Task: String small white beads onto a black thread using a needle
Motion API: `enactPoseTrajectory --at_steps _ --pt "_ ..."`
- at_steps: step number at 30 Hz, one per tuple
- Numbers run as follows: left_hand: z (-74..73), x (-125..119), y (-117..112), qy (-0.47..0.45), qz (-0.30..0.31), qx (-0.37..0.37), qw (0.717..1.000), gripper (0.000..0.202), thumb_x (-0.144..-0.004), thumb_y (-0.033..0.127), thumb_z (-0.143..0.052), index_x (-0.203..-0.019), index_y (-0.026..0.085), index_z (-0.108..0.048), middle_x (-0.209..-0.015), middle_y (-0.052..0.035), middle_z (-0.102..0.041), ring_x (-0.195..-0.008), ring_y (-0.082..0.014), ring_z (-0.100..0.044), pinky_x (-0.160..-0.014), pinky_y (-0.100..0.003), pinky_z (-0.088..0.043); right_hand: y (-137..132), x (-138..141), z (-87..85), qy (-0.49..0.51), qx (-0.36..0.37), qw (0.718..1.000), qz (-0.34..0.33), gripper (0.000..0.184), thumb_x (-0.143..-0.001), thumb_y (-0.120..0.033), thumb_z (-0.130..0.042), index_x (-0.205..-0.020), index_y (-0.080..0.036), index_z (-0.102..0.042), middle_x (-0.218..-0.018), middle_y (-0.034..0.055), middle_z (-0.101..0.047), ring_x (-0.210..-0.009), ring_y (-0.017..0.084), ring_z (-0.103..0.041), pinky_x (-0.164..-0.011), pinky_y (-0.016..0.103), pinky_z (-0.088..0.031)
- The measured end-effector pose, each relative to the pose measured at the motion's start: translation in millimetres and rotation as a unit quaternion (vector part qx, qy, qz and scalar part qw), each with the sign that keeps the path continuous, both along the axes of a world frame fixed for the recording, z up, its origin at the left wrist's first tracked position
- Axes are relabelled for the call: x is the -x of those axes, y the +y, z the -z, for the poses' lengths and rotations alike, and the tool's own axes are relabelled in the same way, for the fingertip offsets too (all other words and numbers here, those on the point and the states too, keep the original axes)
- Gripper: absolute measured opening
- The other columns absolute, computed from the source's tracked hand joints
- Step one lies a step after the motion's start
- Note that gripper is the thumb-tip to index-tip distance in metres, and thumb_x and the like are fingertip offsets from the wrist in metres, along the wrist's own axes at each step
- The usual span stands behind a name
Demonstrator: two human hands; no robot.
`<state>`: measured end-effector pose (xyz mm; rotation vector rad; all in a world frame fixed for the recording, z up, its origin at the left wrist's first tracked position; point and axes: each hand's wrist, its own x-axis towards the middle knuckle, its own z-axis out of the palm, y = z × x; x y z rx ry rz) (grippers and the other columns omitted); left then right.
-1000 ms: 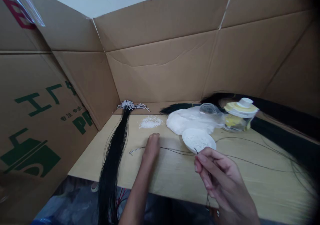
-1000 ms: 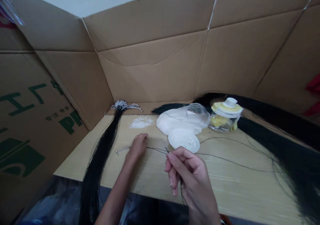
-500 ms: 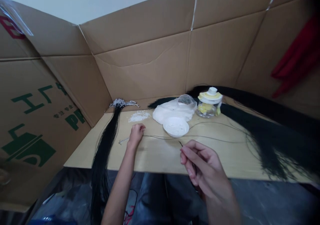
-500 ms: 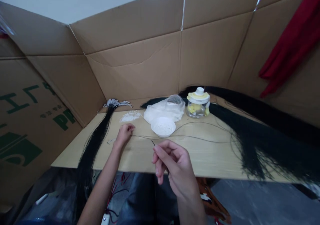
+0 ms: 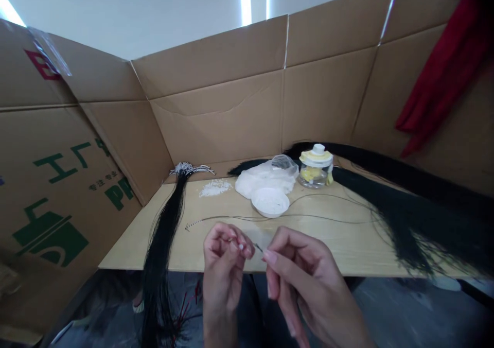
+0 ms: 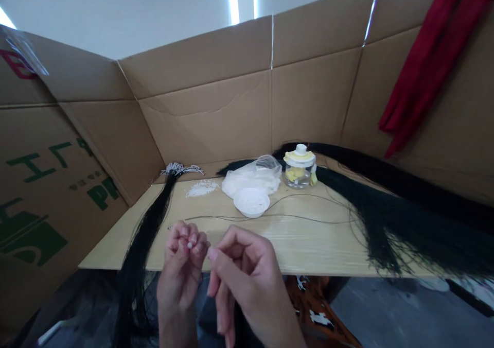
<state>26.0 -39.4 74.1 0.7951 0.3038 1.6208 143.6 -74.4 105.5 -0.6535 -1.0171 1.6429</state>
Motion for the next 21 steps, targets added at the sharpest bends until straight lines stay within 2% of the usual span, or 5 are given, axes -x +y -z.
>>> enactPoseTrajectory --at_steps 4,9,15,21 --pt "11.4 -5.0 -4.6 -0.086 0.061 0.025 0.994 0.014 -0.072 0.024 -0.082 -0.073 0.024 -0.068 -0.066 0.0076 -0.062 -0.06 -0.0016 -0.06 -0.059 -0.009 -0.049 -8.4 7.9 5.1 -0.02 0.03 0.999 -0.015 0.037 -0.084 -0.045 -0.068 -0.07 -0.016 -0.049 -0.049 -0.0005 -0.062 -0.028 0.004 -0.05 -0.028 0.005 -0.024" --pt "23.8 -7.9 -9.2 -0.128 0.12 0.072 0.982 0.011 -0.074 0.022 -0.08 -0.075 0.024 -0.069 -0.07 0.0068 -0.066 -0.067 -0.003 -0.065 -0.066 -0.011 -0.053 -10.4 14.2 12.0 -0.017 0.036 0.999 -0.012 0.036 -0.084 -0.047 -0.067 -0.073 -0.018 -0.048 -0.053 -0.0002 -0.064 -0.028 0.004 -0.049 -0.029 0.009 -0.027" --pt "20.3 -6.0 -14.1 -0.17 0.145 0.096 0.97 0.009 -0.076 0.021 -0.079 -0.078 0.023 -0.071 -0.072 0.0062 -0.069 -0.07 -0.004 -0.068 -0.069 -0.01 -0.054 -12.8 16.9 12.2 -0.06 0.046 0.997 -0.011 0.04 -0.084 -0.052 -0.065 -0.073 -0.018 -0.047 -0.054 0.0001 -0.062 -0.03 0.004 -0.051 -0.029 0.008 -0.027" --pt "14.4 -4.8 -22.8 -0.159 0.142 0.063 0.975 0.009 -0.076 0.021 -0.079 -0.076 0.023 -0.07 -0.073 0.0078 -0.071 -0.069 -0.004 -0.069 -0.065 -0.009 -0.056 -24.9 22.0 6.8 -0.066 0.054 0.996 0.012 0.04 -0.082 -0.051 -0.068 -0.072 -0.019 -0.047 -0.052 -0.0024 -0.059 -0.031 0.004 -0.049 -0.03 0.009 -0.03"
